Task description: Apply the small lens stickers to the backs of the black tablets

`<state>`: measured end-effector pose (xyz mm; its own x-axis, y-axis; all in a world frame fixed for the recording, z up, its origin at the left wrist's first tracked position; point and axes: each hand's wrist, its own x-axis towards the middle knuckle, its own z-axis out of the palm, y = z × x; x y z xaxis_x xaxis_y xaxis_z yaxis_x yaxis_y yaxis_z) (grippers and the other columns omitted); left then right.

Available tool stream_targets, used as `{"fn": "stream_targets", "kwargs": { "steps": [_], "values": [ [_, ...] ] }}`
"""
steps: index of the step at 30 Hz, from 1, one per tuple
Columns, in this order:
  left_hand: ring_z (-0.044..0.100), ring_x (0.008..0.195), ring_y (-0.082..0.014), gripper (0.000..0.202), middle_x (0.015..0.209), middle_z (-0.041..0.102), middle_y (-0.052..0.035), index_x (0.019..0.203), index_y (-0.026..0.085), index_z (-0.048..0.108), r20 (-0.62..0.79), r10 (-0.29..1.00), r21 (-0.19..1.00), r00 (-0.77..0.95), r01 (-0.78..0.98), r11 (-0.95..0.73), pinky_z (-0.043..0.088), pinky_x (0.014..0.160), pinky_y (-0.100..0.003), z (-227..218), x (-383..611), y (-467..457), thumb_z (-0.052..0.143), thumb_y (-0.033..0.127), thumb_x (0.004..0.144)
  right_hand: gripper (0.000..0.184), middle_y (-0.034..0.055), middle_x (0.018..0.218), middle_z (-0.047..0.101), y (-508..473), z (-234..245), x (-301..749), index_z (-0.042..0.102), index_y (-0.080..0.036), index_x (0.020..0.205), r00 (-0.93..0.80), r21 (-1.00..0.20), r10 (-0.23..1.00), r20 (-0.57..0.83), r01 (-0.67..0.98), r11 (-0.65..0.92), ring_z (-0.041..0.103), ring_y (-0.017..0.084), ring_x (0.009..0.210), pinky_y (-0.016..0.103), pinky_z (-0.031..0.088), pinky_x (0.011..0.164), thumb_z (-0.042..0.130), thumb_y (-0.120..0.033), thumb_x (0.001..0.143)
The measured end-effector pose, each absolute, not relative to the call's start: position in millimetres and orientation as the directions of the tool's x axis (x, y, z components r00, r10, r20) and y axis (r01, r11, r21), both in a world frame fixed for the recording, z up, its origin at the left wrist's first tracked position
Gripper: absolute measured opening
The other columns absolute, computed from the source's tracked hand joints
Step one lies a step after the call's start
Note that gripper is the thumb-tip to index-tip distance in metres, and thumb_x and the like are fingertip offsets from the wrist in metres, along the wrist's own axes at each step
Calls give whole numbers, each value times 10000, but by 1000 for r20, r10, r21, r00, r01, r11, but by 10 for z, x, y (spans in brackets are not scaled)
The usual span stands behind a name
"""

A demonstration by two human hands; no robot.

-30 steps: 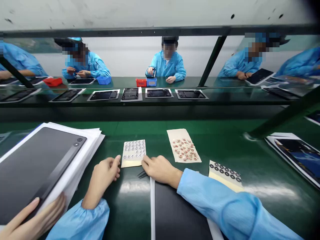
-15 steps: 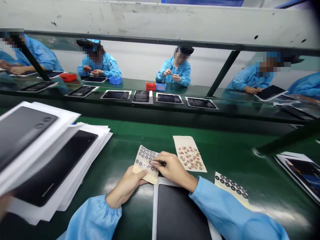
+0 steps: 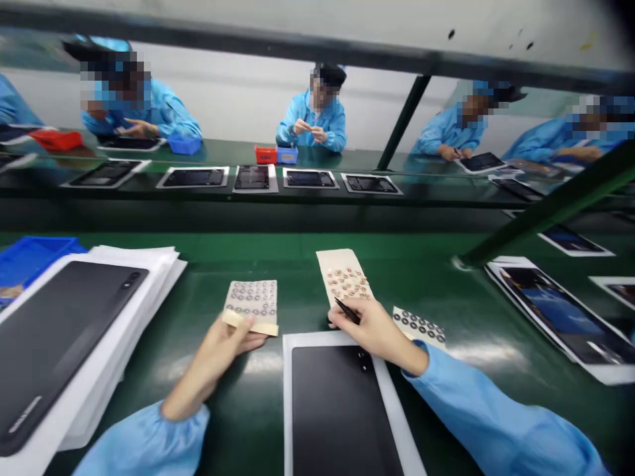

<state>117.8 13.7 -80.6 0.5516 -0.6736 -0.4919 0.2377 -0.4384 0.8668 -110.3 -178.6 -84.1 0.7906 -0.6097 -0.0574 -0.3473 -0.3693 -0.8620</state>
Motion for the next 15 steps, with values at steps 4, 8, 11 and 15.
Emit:
{"fn": "stream_targets", "kwargs": {
  "steps": [4, 8, 11, 15],
  "values": [
    [668, 593, -256, 992, 666, 673, 20, 1634, 151, 80, -158, -562, 474, 812, -437, -765, 462, 537, -297, -608, 1262, 285, 559, 635, 912, 243, 28, 736, 664, -1597, -1032, -1728, 650, -144, 798, 692, -850, -715, -104, -434, -297, 622, 136, 688, 227, 447, 634, 606, -357, 908],
    [577, 494, -157, 713, 576, 559, 76, 1557, 262, 355, 117, -738, 466, 665, -693, -550, 414, 529, -239, -608, 889, 235, 461, 630, 956, 176, 9, 712, 588, -1443, -1206, -1905, 537, -157, 723, 659, -782, -751, 30, -452, -428, 564, 108, 657, 215, 396, 603, 583, -232, 874],
    [570, 471, -121, 481, 590, 606, 59, 1371, 264, 598, 74, -935, 583, 347, -776, -242, 419, 502, -212, -780, 500, 79, 479, 533, 991, 207, -1, 703, 542, -1438, -1208, -1911, 491, -160, 698, 663, -737, -732, 157, -415, -534, 521, 89, 638, 208, 370, 582, 585, -192, 880],
    [735, 712, -174, 373, 844, 774, -11, 1239, 264, 704, -22, -988, 596, 150, -792, -134, 515, 618, -233, -996, 189, -112, 458, 449, 1028, 106, 23, 810, 592, -1482, -1202, -2041, 632, -159, 876, 702, -730, -657, 275, -292, -617, 586, 92, 733, 196, 451, 647, 566, -179, 957]
  ]
}}
